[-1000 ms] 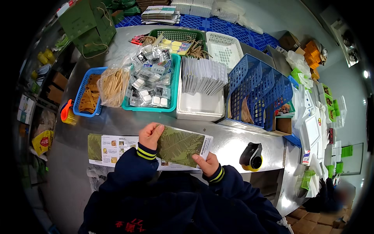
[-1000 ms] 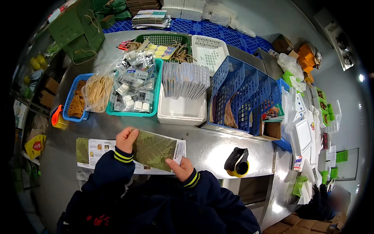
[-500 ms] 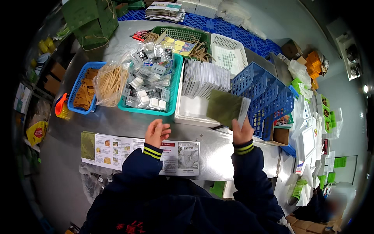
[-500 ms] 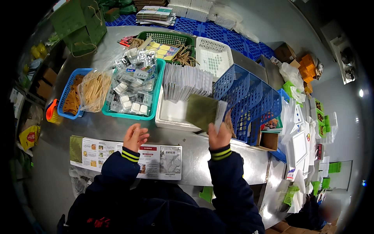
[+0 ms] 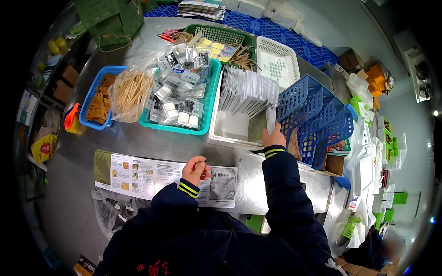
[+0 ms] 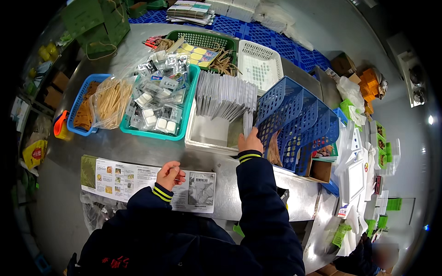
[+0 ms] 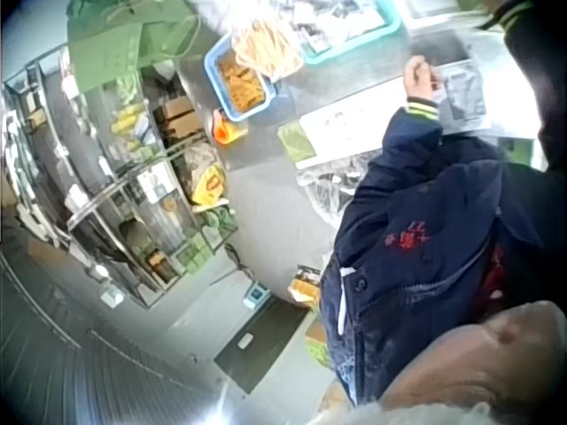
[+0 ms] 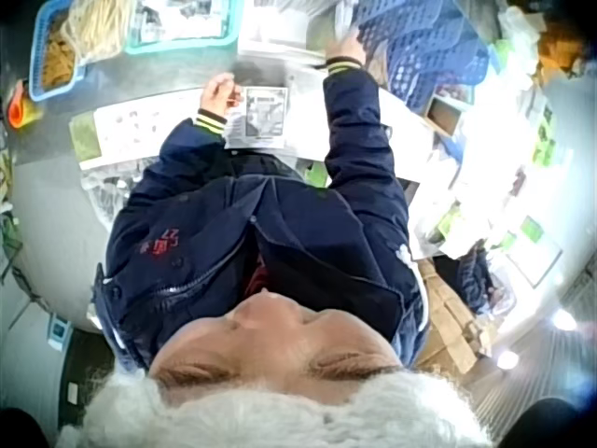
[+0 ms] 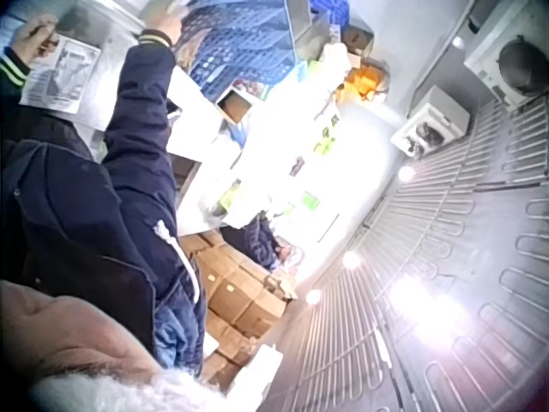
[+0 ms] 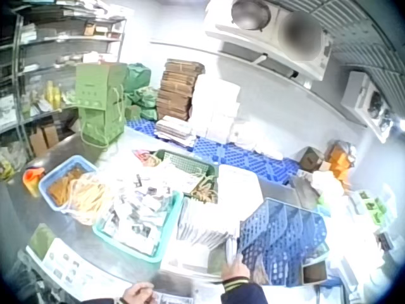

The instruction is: The person is assembling kits of small industrial components by picking items from several bins, placing them into plastic bags, and organizing them on a metal table according to a printed instruction sheet.

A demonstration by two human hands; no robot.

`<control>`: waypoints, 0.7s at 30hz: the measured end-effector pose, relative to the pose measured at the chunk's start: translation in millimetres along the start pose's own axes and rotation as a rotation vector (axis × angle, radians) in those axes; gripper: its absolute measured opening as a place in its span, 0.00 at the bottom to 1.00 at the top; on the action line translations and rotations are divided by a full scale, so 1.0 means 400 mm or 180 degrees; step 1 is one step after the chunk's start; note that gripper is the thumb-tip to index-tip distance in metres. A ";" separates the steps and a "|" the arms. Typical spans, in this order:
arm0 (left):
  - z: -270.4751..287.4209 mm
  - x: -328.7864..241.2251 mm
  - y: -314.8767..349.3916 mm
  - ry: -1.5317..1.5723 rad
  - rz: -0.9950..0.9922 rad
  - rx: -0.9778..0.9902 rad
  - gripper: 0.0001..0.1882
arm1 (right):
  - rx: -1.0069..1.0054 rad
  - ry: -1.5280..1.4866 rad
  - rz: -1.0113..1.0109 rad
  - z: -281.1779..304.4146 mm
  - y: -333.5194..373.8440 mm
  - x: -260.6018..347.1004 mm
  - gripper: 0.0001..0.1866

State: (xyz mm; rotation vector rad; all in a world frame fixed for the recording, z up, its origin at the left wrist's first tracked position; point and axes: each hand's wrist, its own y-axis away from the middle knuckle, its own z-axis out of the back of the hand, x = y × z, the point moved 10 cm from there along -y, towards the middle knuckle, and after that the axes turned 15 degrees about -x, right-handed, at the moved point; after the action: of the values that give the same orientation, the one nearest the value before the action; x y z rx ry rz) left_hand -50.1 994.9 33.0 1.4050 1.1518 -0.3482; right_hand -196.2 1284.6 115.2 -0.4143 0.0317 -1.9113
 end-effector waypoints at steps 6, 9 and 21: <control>0.062 0.031 0.000 -0.0018 0.0099 -0.0066 0.09 | 0.0015 -0.0433 0.0075 0.070 0.042 0.034 0.39; 0.101 0.042 0.001 -0.0035 0.0059 -0.0069 0.08 | -0.0260 -0.0503 0.0222 0.101 0.068 0.031 0.41; 0.183 0.017 0.071 -0.3163 -0.2977 -0.0055 0.25 | 0.1078 -0.0854 0.0529 -0.110 0.503 -0.058 0.35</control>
State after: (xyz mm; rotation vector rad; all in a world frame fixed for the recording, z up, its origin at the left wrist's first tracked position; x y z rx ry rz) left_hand 5.8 939.6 27.3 0.4159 0.8521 -1.4884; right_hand -20.8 1222.6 23.7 -0.4192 -0.4166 -1.6449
